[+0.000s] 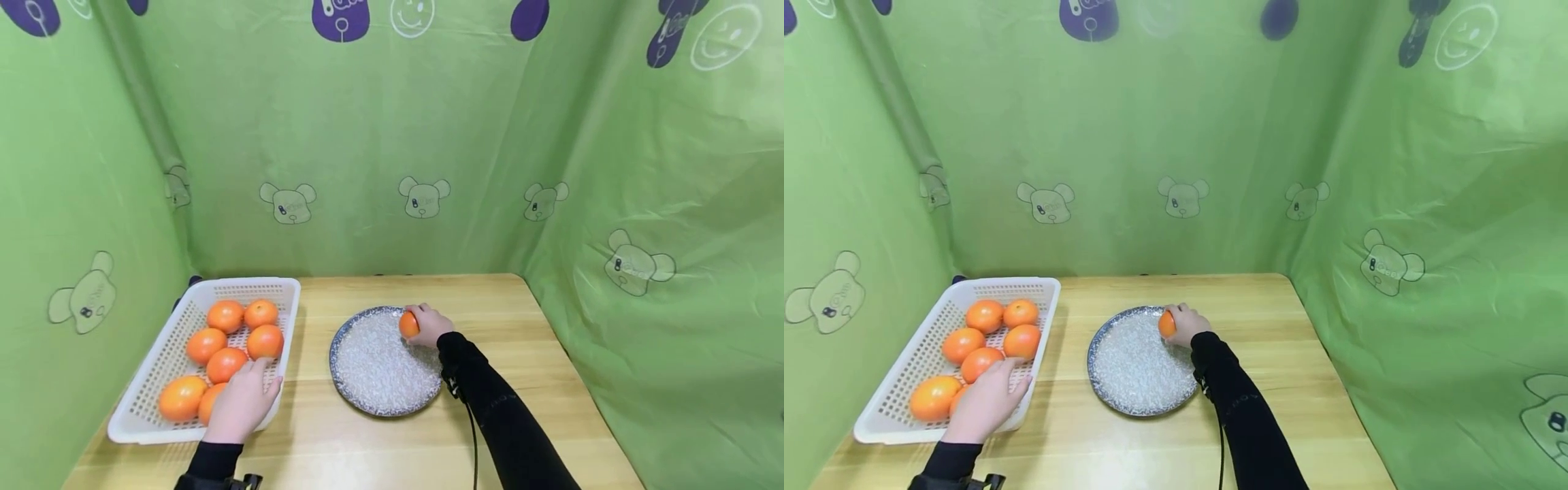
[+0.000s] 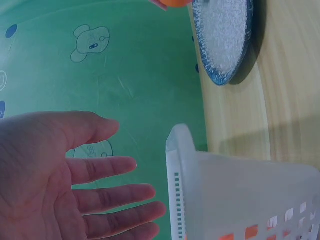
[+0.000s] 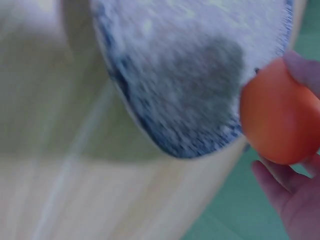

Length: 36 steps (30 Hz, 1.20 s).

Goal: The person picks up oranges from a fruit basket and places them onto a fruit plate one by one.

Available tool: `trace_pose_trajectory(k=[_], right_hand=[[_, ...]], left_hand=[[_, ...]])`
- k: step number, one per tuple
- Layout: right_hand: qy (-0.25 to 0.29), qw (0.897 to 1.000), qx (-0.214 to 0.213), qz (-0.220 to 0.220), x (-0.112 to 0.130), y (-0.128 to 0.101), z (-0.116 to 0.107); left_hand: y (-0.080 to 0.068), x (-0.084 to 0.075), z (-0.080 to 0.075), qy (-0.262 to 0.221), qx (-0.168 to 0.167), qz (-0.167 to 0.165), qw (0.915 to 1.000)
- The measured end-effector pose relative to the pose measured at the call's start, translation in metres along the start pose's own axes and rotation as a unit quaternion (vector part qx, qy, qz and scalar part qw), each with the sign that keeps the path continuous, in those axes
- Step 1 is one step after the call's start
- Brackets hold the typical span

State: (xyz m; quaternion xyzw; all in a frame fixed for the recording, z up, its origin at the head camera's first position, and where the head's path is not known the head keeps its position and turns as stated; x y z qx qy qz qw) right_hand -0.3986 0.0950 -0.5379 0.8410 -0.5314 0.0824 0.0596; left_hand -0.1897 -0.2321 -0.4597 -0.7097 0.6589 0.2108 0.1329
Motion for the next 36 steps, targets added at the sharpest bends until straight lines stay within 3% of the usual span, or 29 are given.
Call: trace_pose_trajectory(k=[8, 14, 21, 29, 36], right_hand=[[-0.037, 0.997, -0.069, 0.024, -0.005, -0.009, 0.022], [-0.016, 0.997, -0.068, 0.027, -0.005, -0.012, 0.021], [-0.021, 0.998, -0.058, 0.023, -0.007, -0.024, 0.0], [-0.008, 0.996, -0.089, 0.012, 0.0, -0.073, -0.04], [-0.012, 0.993, -0.119, 0.015, -0.002, -0.127, -0.036]], left_hand=[[-0.006, -0.002, -0.002, -0.005, -0.013, 0.017, 0.9997], [-0.006, -0.003, -0.004, -0.003, -0.02, 0.019, 0.9996], [-0.003, -0.002, -0.006, 0.0, 0.003, 0.003, 1.0], [0.0, 0.002, -0.007, -0.003, 0.016, -0.01, 0.9998], [0.002, 0.002, -0.004, -0.002, 0.007, 0.005, 1.0]])
Point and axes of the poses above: each hand's wrist, its own y-axis towards the middle knuckle, its own z-axis out of the palm, x = y × z, the point moved 5 cm from there along y, towards the middle knuckle, and after that the axes turned 7 degrees about -y, right-handed, at the moved point
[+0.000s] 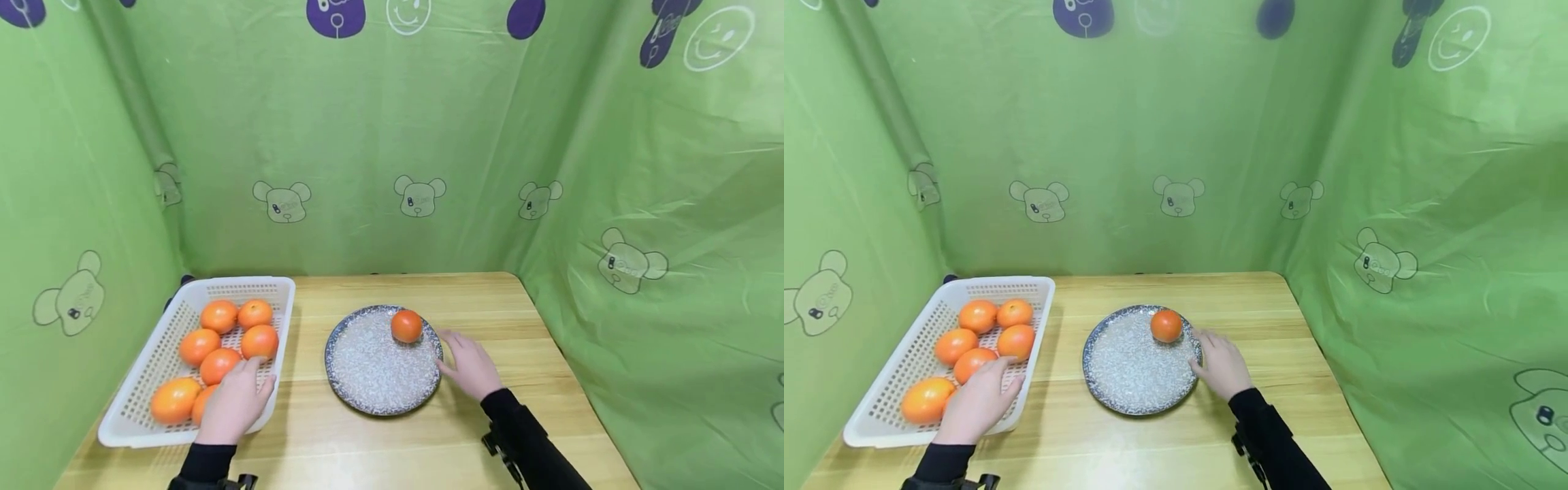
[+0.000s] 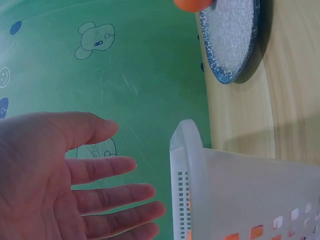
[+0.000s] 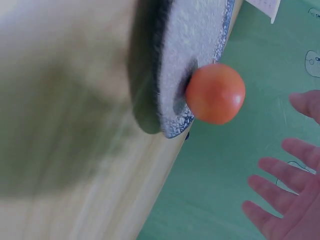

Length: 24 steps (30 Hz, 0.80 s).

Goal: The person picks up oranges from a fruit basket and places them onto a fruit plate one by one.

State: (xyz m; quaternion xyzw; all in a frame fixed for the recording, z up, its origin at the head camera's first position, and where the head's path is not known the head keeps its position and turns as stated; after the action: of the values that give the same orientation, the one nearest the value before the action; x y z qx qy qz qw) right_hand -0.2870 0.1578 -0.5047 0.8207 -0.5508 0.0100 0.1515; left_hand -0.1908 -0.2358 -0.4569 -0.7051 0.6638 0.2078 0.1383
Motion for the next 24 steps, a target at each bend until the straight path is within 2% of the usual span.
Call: trace_pose_trajectory(k=[6, 10, 17, 19, 21, 24], right_hand=[[0.004, 1.0, 0.027, 0.016, -0.004, -0.047, 0.013], [-0.004, 0.999, 0.04, 0.024, -0.005, -0.063, 0.022], [0.001, 0.998, 0.049, 0.036, -0.007, -0.065, 0.03], [0.003, 0.998, 0.048, 0.037, -0.008, -0.064, 0.032], [0.005, 0.998, 0.047, 0.037, -0.008, -0.063, 0.032], [0.009, 0.998, 0.048, 0.043, -0.009, -0.061, 0.032]], left_hand=[[-0.002, 0.001, 0.001, -0.004, -0.014, 0.01, 0.9998], [-0.001, 0.002, 0.001, -0.004, -0.022, 0.018, 0.9996], [0.007, 0.0, 0.001, -0.004, -0.01, 0.023, 0.9997], [0.013, -0.002, -0.004, -0.004, -0.017, 0.035, 0.9992], [0.021, -0.005, -0.011, 0.003, -0.031, 0.055, 0.998], [0.043, -0.006, -0.019, 0.017, -0.036, 0.084, 0.9956]])
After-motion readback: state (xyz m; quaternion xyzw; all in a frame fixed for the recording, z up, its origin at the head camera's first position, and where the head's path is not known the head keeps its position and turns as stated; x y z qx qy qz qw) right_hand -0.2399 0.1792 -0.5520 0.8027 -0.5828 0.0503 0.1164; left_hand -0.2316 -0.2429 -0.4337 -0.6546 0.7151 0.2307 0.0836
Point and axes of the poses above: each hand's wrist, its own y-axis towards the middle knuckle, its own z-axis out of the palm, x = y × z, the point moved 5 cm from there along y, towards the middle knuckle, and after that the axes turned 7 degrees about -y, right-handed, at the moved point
